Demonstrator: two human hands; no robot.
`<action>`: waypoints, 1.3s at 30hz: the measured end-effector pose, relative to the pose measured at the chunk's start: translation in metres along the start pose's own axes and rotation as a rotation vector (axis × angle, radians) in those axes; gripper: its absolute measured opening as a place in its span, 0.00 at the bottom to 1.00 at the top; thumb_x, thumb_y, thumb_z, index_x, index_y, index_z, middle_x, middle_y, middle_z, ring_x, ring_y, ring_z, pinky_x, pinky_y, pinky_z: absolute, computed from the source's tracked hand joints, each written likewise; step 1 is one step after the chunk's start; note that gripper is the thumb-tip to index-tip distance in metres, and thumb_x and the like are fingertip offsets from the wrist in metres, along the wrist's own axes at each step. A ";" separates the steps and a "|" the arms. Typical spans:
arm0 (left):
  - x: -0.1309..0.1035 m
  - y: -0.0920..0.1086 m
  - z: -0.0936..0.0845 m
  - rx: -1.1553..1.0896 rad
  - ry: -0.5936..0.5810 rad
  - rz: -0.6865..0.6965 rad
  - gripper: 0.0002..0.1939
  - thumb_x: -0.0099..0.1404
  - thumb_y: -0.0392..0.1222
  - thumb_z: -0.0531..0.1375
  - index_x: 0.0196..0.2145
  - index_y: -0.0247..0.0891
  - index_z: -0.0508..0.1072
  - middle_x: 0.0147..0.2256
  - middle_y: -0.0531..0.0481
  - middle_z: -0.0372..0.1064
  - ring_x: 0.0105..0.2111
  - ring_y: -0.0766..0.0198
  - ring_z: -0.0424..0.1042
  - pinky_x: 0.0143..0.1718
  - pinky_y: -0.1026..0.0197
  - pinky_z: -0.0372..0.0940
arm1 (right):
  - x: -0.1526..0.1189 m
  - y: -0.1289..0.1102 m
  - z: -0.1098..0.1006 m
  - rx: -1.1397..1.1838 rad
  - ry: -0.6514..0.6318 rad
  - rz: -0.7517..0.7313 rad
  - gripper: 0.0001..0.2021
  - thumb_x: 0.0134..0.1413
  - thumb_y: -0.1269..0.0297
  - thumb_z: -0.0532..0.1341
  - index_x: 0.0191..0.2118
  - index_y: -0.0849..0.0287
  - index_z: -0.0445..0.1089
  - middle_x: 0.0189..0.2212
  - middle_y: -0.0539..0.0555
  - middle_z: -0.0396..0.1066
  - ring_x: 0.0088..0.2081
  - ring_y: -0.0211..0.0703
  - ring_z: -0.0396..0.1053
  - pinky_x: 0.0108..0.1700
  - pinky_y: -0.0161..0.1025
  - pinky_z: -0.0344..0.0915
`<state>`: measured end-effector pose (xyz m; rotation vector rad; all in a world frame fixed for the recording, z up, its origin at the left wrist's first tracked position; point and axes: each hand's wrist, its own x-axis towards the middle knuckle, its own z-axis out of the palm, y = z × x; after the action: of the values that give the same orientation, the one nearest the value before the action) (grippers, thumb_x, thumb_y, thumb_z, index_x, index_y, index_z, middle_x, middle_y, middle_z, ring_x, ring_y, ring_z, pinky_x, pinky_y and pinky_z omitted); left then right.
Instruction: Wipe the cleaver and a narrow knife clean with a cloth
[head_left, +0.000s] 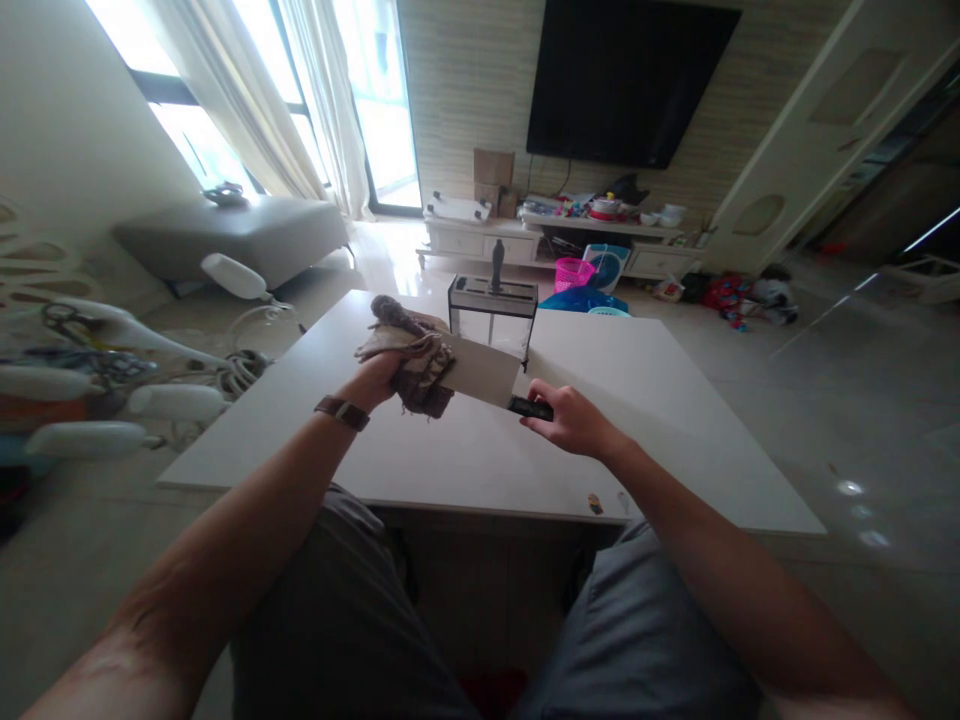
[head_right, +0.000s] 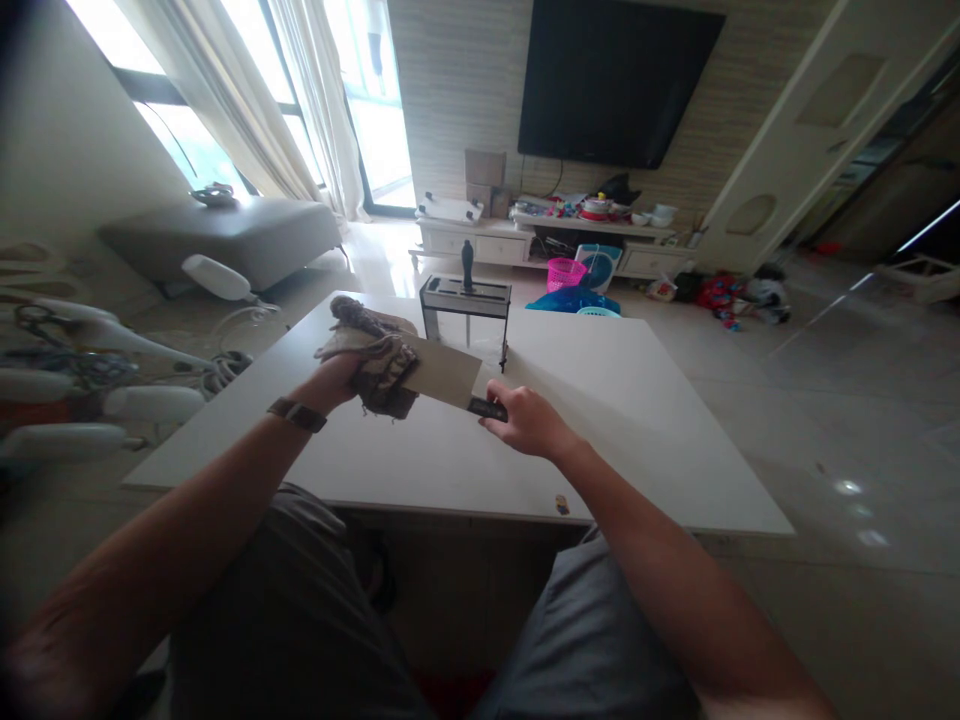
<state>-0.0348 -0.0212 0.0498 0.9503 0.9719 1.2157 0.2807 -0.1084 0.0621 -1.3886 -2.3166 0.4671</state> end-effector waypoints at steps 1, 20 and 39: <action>0.000 0.000 0.000 -0.004 -0.001 0.003 0.15 0.57 0.39 0.73 0.42 0.36 0.79 0.45 0.42 0.80 0.43 0.53 0.80 0.49 0.55 0.77 | 0.000 0.000 0.000 -0.003 0.001 0.000 0.09 0.56 0.61 0.67 0.38 0.54 0.67 0.30 0.51 0.74 0.29 0.42 0.69 0.33 0.36 0.57; -0.003 0.001 0.007 0.001 0.050 -0.007 0.12 0.60 0.34 0.69 0.42 0.37 0.77 0.41 0.46 0.80 0.40 0.59 0.80 0.49 0.58 0.74 | 0.000 -0.001 0.001 -0.093 -0.053 0.043 0.10 0.58 0.58 0.66 0.41 0.54 0.68 0.32 0.53 0.76 0.31 0.43 0.71 0.33 0.36 0.55; 0.003 0.004 -0.002 -0.102 0.037 0.052 0.13 0.58 0.34 0.71 0.41 0.35 0.79 0.43 0.44 0.81 0.43 0.56 0.80 0.54 0.54 0.74 | 0.001 -0.007 -0.005 -0.271 -0.012 0.146 0.11 0.60 0.57 0.62 0.45 0.54 0.68 0.37 0.57 0.78 0.36 0.50 0.72 0.34 0.40 0.50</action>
<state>-0.0378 -0.0174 0.0530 0.8803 0.9104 1.3185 0.2774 -0.1099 0.0699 -1.6921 -2.3655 0.2070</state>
